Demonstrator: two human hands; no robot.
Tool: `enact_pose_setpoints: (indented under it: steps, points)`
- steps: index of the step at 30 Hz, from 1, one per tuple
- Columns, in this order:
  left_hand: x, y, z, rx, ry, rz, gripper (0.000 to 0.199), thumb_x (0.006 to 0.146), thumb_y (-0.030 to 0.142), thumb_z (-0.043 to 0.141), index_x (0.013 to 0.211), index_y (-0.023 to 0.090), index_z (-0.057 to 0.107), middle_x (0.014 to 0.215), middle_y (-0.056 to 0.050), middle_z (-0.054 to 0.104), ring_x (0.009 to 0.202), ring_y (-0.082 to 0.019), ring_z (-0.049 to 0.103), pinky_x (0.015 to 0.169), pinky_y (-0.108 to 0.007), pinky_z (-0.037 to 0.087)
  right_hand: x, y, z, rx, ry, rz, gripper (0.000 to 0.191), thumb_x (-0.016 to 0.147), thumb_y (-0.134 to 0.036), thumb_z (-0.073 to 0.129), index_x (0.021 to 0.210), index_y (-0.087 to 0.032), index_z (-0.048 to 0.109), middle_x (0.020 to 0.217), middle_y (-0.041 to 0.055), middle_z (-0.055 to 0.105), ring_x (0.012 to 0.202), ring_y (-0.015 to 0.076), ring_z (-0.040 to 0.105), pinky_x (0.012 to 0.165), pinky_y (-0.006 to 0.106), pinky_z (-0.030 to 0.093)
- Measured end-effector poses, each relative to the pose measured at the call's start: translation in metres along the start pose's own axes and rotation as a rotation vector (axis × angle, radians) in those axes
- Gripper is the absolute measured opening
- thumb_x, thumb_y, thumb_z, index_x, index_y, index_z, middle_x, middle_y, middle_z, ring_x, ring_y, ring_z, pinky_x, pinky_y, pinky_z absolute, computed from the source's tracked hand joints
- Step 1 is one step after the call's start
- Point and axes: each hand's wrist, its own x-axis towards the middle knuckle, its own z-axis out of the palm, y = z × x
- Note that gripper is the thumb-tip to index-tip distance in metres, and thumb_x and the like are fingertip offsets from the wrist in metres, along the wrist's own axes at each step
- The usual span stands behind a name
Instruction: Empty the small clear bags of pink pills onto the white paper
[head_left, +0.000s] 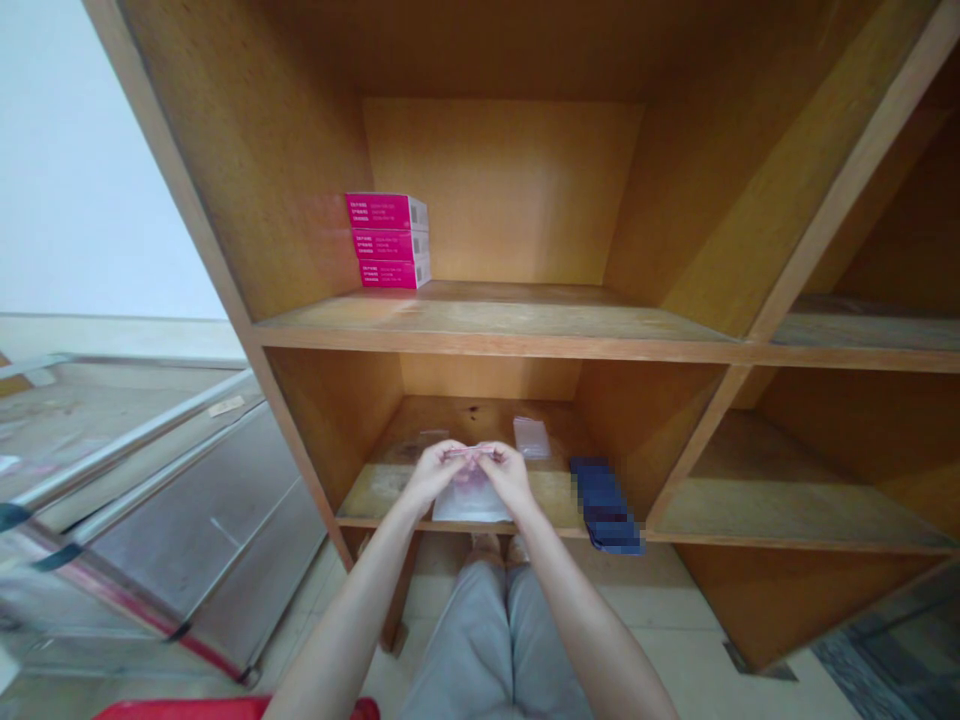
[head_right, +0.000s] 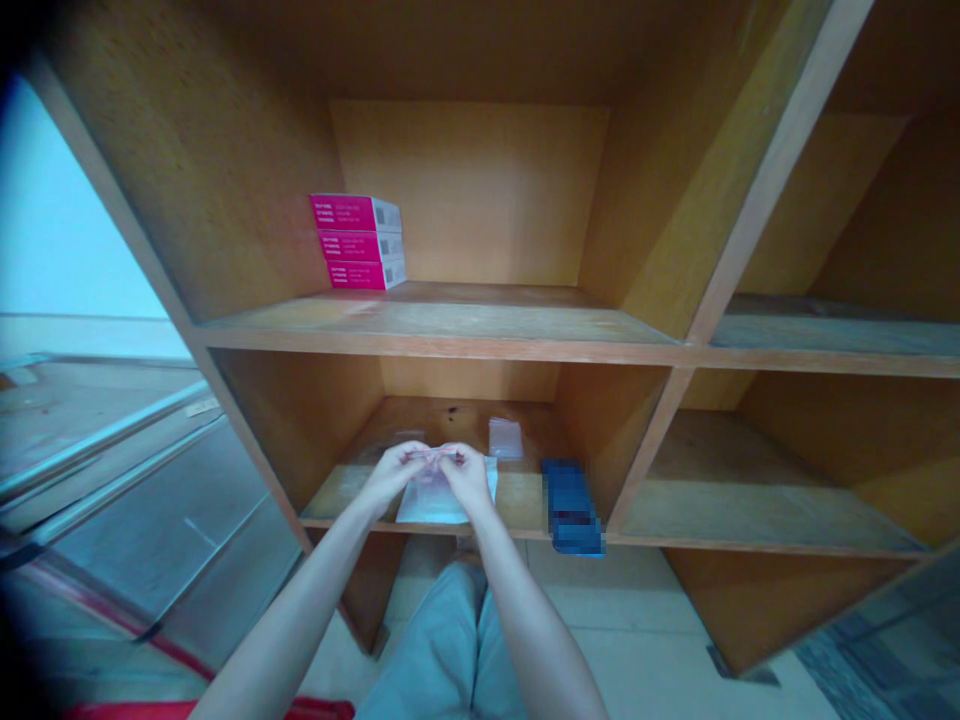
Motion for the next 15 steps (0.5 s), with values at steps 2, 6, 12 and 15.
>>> enact_pose_setpoints:
  steps: [2, 6, 12, 15]
  points:
    - [-0.0004, 0.0011, -0.0002, 0.014, 0.000, 0.000, 0.018, 0.064, 0.027, 0.063, 0.074, 0.013, 0.059, 0.067, -0.002, 0.062, 0.057, -0.010, 0.056, 0.055, -0.022, 0.044, -0.0002, 0.0000, -0.0001, 0.010, -0.003, -0.002, 0.006, 0.067, -0.021, 0.058, 0.069, -0.017, 0.063, 0.072, 0.0027, 0.066, 0.068, 0.0154, 0.059, 0.068, 0.028, 0.046]
    - [-0.0009, 0.0029, 0.0005, 0.043, 0.013, 0.030, 0.014, 0.064, 0.025, 0.062, 0.070, 0.013, 0.059, 0.063, -0.001, 0.061, 0.056, -0.010, 0.055, 0.055, -0.021, 0.043, -0.0014, -0.0006, 0.0007, 0.024, 0.004, 0.010, 0.006, 0.067, -0.020, 0.057, 0.069, -0.017, 0.063, 0.072, 0.0026, 0.066, 0.067, 0.0153, 0.059, 0.067, 0.027, 0.046]
    - [-0.0022, 0.0067, 0.0028, 0.057, 0.036, 0.036, 0.010, 0.063, 0.021, 0.061, 0.069, 0.013, 0.060, 0.061, 0.000, 0.060, 0.055, -0.010, 0.054, 0.055, -0.021, 0.043, -0.0026, -0.0009, 0.0024, 0.002, 0.029, 0.009, 0.006, 0.066, -0.019, 0.057, 0.070, -0.017, 0.063, 0.073, 0.0031, 0.066, 0.069, 0.0156, 0.060, 0.069, 0.028, 0.046]
    - [-0.0029, 0.0081, 0.0022, 0.061, 0.037, 0.029, 0.012, 0.062, 0.022, 0.062, 0.069, 0.013, 0.060, 0.063, -0.001, 0.061, 0.056, -0.011, 0.055, 0.055, -0.022, 0.043, -0.0029, -0.0012, 0.0021, -0.022, 0.034, -0.005, 0.007, 0.067, -0.020, 0.057, 0.069, -0.017, 0.063, 0.073, 0.0034, 0.066, 0.070, 0.0159, 0.060, 0.069, 0.029, 0.046]
